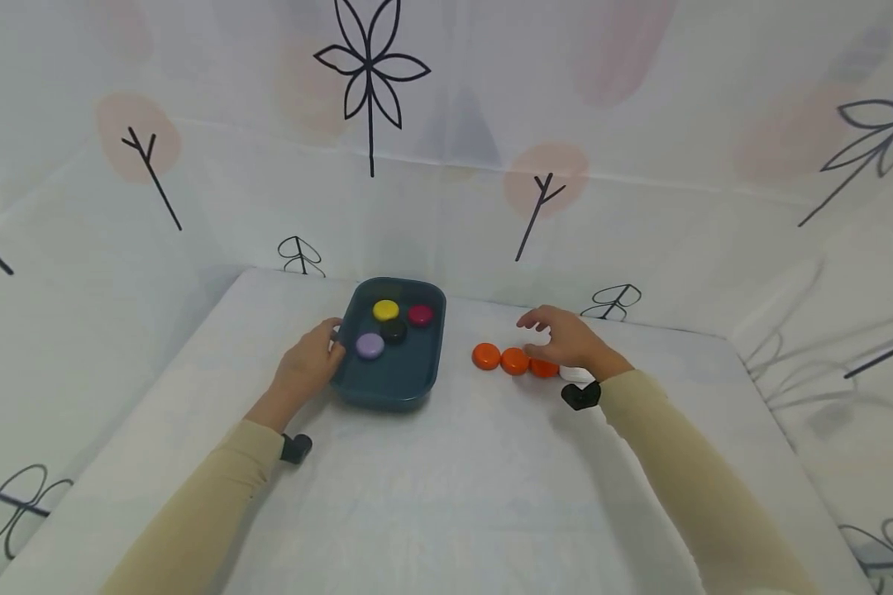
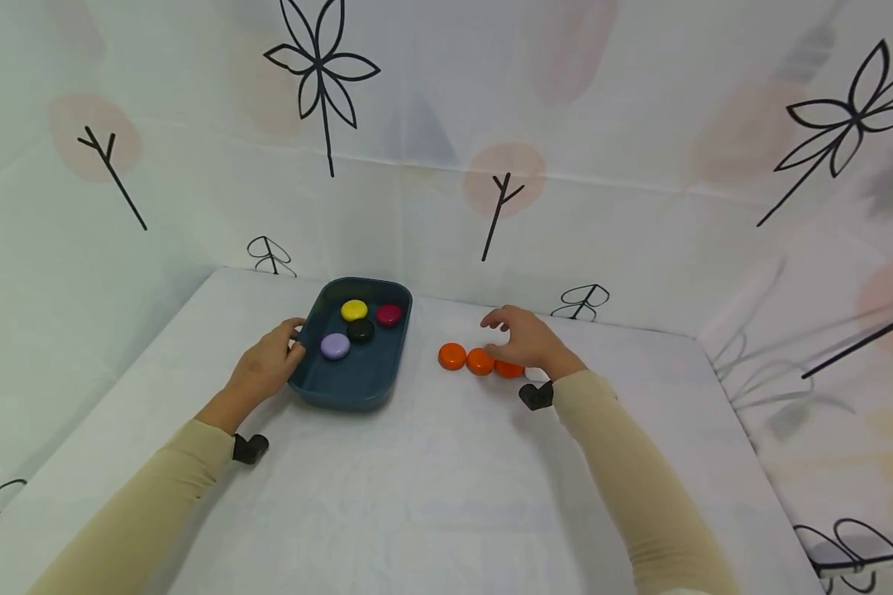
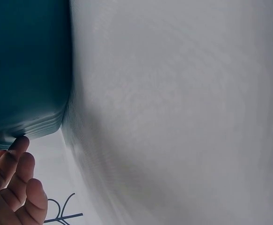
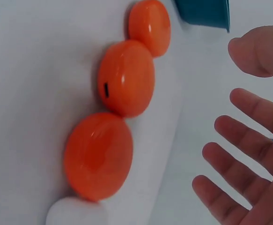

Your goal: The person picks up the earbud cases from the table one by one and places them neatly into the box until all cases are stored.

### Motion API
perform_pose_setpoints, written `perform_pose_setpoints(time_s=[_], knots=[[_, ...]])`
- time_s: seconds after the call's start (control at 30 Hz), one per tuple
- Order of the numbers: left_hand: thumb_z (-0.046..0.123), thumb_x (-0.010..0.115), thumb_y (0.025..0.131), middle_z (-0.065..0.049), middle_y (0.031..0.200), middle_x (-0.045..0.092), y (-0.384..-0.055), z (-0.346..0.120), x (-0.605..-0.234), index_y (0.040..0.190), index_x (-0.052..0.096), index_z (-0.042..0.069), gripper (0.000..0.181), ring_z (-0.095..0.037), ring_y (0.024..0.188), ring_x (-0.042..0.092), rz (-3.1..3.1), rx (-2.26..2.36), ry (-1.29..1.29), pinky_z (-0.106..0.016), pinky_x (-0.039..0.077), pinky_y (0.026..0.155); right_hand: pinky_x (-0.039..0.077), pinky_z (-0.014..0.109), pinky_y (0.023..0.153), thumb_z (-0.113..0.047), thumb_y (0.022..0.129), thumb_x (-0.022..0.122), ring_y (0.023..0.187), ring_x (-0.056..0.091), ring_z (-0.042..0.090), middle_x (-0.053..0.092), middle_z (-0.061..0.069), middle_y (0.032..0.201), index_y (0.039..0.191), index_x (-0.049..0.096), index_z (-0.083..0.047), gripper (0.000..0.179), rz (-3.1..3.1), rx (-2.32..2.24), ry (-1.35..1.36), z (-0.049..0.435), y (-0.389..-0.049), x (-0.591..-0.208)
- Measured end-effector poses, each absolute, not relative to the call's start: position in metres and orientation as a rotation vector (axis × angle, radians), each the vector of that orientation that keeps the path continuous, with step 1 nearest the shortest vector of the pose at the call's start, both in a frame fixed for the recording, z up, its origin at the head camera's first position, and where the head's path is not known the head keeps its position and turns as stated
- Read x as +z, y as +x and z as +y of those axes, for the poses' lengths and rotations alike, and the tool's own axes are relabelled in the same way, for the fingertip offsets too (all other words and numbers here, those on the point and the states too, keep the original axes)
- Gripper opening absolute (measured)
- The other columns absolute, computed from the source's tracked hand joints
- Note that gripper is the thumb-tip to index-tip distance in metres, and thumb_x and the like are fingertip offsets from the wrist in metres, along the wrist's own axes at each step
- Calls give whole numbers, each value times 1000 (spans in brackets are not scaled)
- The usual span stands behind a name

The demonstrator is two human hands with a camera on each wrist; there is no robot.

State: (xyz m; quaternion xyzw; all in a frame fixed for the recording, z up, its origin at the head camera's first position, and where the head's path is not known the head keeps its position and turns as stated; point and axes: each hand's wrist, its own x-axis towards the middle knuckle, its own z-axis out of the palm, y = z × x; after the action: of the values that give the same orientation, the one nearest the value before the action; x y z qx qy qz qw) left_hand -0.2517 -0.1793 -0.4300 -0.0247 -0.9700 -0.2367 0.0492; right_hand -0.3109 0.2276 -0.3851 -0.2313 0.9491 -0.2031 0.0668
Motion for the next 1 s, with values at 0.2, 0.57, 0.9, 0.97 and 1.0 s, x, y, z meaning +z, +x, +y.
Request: perform_pose_setpoints(time_s=[0.2, 0.57, 0.9, 0.97, 1.0], knots=[[24, 38, 87, -11, 112, 55, -254, -181, -430, 131, 34, 9, 47, -24, 94, 54, -2959, -698, -91, -43, 45, 79, 44, 39, 81, -31, 76, 59, 103, 48, 24, 53, -2, 111, 110, 55, -20, 36, 2848, -665, -777, 208, -317, -387], [24, 38, 87, -11, 114, 54, -257, -181, -429, 131, 33, 9, 47, -23, 94, 54, -2975, -708, -83, -42, 45, 78, 44, 39, 82, -31, 75, 61, 103, 48, 22, 52, -5, 109, 111, 54, -22, 38, 2801, -759, -878, 166, -323, -385], [24, 39, 87, -10, 112, 55, -256, -180, -430, 131, 33, 9, 47, -21, 87, 54, -2970, -727, -78, -39, 45, 73, 44, 34, 83, -25, 75, 63, 97, 50, 18, 55, -1, 109, 112, 56, -13, 39, 2788, -835, -998, 123, -323, -382], [23, 39, 87, -11, 113, 55, -255, -181, -431, 131, 33, 9, 47, -21, 89, 54, -2967, -734, -81, -40, 45, 74, 43, 35, 84, -25, 74, 63, 98, 50, 20, 55, 1, 110, 112, 56, -12, 40, 2774, -852, -1027, 115, -322, -382], [23, 39, 87, -11, 113, 55, -255, -181, -431, 131, 33, 9, 47, -21, 89, 54, -2966, -736, -76, -40, 45, 74, 43, 35, 85, -25, 74, 62, 98, 50, 20, 55, 2, 110, 112, 56, -12, 41, 2768, -856, -1037, 112, -321, -382]])
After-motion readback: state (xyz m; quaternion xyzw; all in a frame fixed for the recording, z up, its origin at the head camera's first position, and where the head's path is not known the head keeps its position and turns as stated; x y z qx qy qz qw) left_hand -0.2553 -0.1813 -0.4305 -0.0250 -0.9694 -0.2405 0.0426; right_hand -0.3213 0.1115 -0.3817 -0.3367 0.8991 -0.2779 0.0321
